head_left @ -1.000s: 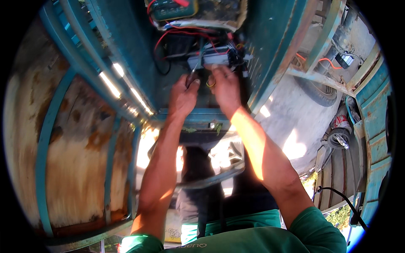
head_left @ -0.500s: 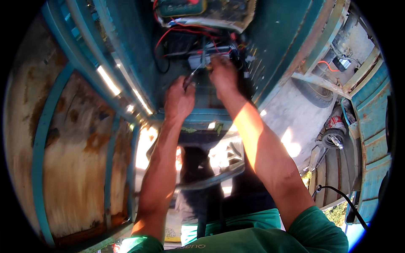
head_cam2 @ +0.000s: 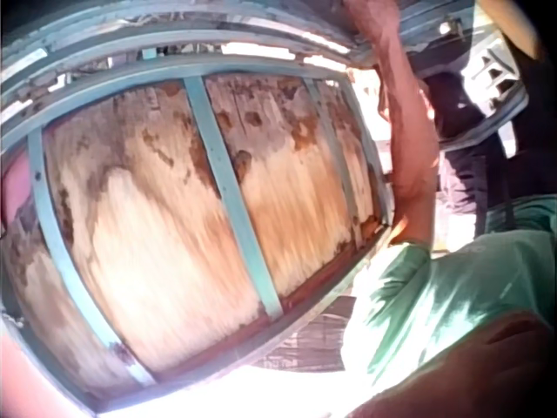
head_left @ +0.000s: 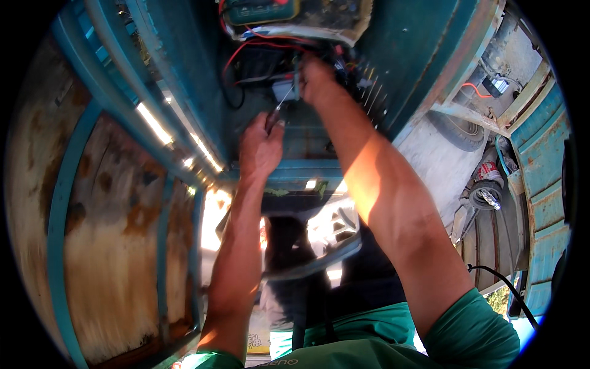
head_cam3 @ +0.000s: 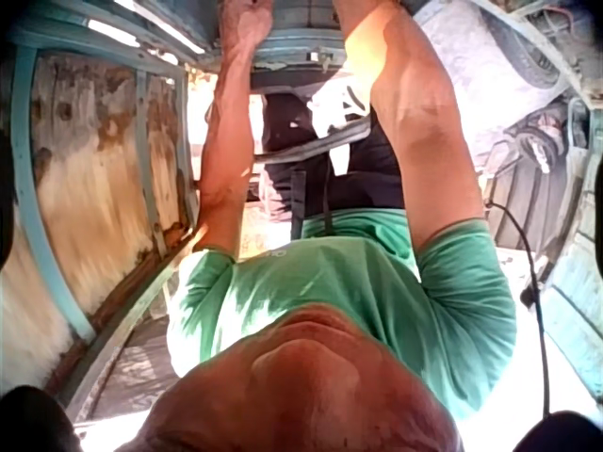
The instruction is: The person works on the electrical system of a teal three-wheeled vehicle, stripping wire ends and connecting them to a battery and control box. They use pliers and a multimeter to test connections and secure wires within the vehicle's under-seat compartment.
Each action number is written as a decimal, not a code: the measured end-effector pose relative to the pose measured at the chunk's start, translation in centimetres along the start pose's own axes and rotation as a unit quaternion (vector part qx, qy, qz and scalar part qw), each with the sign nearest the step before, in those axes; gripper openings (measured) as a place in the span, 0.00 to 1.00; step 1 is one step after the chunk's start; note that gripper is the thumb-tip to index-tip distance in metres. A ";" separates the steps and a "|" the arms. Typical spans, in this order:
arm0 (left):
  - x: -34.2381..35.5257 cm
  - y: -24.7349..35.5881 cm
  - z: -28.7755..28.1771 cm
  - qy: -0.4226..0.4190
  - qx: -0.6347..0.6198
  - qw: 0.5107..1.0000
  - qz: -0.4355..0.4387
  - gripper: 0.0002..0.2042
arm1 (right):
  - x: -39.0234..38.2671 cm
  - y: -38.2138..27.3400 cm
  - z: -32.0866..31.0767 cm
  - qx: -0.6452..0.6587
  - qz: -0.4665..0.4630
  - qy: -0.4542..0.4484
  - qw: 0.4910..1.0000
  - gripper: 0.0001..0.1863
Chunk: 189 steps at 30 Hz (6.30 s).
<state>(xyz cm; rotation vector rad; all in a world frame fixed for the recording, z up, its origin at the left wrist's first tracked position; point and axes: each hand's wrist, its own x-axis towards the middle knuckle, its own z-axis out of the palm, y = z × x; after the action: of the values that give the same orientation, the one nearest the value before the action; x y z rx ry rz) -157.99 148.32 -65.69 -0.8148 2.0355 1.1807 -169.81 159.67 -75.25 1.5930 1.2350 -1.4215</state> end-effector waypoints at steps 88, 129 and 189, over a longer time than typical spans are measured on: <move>6.3 0.1 3.8 -0.095 -0.176 0.980 0.002 0.16 | -1.2 4.4 -6.4 -0.442 -0.530 -0.003 0.723 0.10; 6.3 0.3 3.0 -0.129 -0.212 0.964 -0.093 0.10 | -12.2 6.3 -10.2 -0.401 -0.326 -0.166 0.840 0.08; -20.1 4.5 -9.0 -0.028 0.038 0.999 -0.014 0.11 | -14.0 8.5 -10.4 -0.592 -0.466 -0.078 0.652 0.13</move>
<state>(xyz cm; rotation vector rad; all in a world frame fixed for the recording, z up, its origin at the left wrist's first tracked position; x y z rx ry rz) -151.26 145.94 -44.40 -0.7622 2.0046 1.0916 -157.64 163.34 -60.59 -0.1574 2.2912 -0.7136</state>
